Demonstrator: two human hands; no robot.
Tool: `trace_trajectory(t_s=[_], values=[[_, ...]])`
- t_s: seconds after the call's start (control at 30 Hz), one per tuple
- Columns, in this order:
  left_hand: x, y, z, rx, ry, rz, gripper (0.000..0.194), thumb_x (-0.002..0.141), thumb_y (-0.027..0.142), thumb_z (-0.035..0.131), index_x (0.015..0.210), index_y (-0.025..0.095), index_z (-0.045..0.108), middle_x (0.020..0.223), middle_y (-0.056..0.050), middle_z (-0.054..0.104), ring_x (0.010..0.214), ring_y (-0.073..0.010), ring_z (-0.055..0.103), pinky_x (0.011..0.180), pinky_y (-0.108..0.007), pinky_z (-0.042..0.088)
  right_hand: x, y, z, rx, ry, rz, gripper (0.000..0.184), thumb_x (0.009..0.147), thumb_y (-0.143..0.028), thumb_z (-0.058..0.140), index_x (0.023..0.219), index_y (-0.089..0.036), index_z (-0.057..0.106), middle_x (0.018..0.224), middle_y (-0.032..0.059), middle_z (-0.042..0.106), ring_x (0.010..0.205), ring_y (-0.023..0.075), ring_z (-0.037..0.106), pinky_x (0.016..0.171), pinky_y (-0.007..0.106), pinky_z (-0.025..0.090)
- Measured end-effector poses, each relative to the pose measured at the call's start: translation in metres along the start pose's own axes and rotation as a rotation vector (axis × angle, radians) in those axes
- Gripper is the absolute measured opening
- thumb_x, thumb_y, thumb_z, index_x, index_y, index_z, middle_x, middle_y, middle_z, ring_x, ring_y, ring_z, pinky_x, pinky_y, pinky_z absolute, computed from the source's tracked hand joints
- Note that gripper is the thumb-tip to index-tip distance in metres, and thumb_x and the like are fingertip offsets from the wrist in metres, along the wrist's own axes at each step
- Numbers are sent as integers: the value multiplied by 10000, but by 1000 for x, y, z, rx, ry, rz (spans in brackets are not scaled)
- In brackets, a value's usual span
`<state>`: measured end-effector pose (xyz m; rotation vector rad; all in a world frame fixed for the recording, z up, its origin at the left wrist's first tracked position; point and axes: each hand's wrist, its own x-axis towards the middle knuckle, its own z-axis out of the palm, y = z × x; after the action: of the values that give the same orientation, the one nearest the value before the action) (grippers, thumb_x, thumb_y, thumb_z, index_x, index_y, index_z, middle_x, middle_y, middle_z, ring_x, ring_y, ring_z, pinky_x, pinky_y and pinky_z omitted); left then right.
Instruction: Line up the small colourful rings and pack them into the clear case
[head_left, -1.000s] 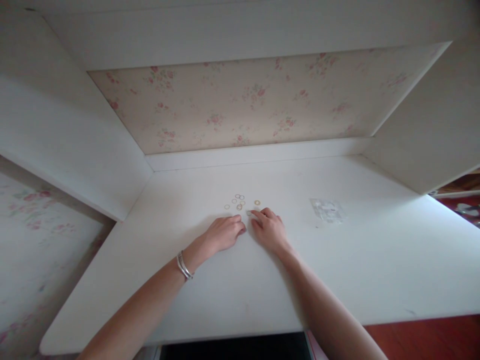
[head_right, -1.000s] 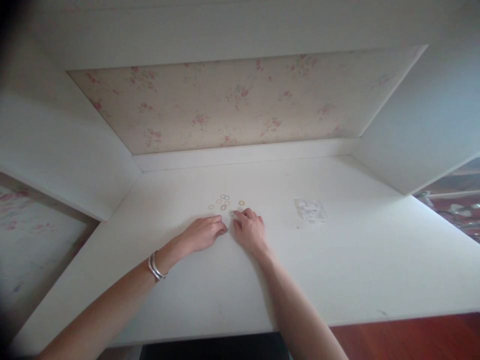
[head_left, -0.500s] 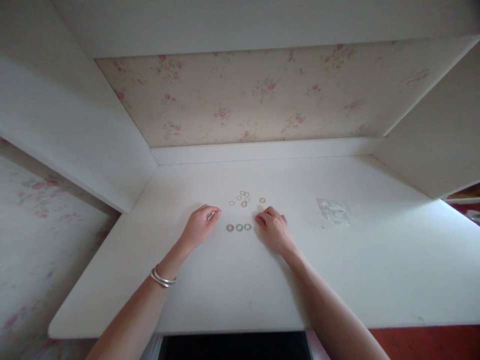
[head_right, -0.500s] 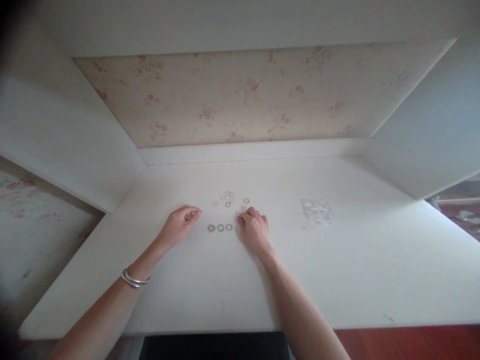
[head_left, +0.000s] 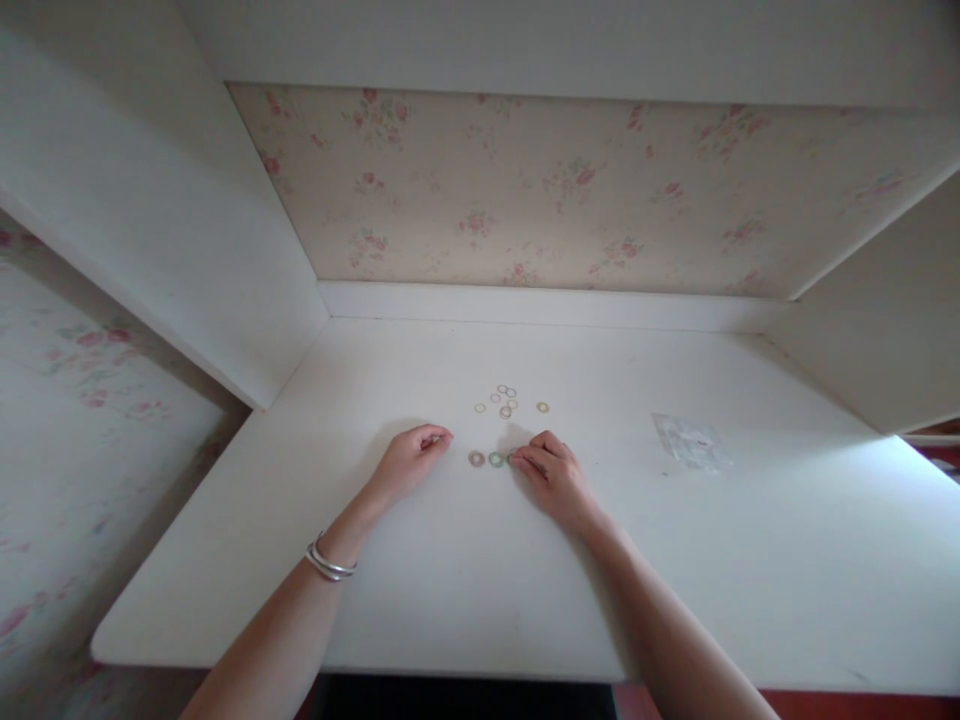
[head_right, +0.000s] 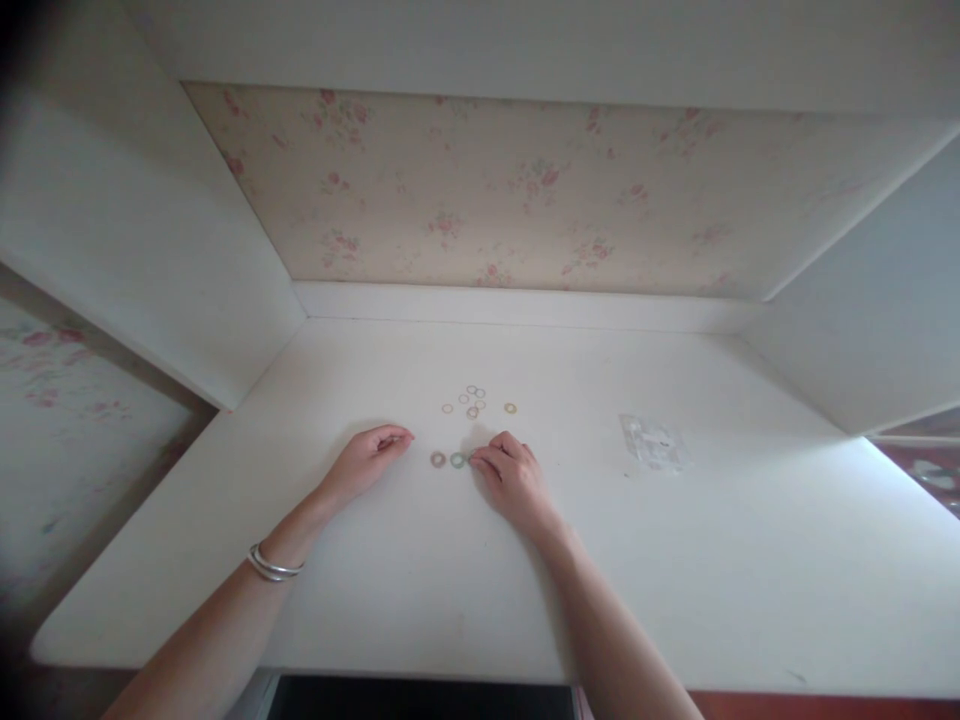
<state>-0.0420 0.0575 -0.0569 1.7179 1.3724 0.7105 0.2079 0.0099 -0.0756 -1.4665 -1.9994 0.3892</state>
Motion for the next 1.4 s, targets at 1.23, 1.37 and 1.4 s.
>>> trace_trajectory(t_s=[1.23,1.37,1.4], values=[[58,43,42,511,-39,330,248,893,281,437,968,221,666,981,-32,625,846,-143,598,784,-250,448,10,13,-6,279,306,351,307,837,-421,491,789,-192,690,739,32,572,628,141,505,606,274,398],[85,61,48,731,-65,329,292,915,271,400,1108,266,619,1070,-34,568,906,-154,595,792,-260,436,11,15,-6,272,300,351,309,834,-421,486,789,-196,693,739,35,581,630,145,509,607,278,399],[90,64,49,771,-82,326,295,915,272,397,1110,272,618,1063,-34,559,893,-155,597,776,-262,436,11,15,-6,271,298,349,308,836,-419,483,790,-197,693,737,34,580,628,144,508,606,276,398]])
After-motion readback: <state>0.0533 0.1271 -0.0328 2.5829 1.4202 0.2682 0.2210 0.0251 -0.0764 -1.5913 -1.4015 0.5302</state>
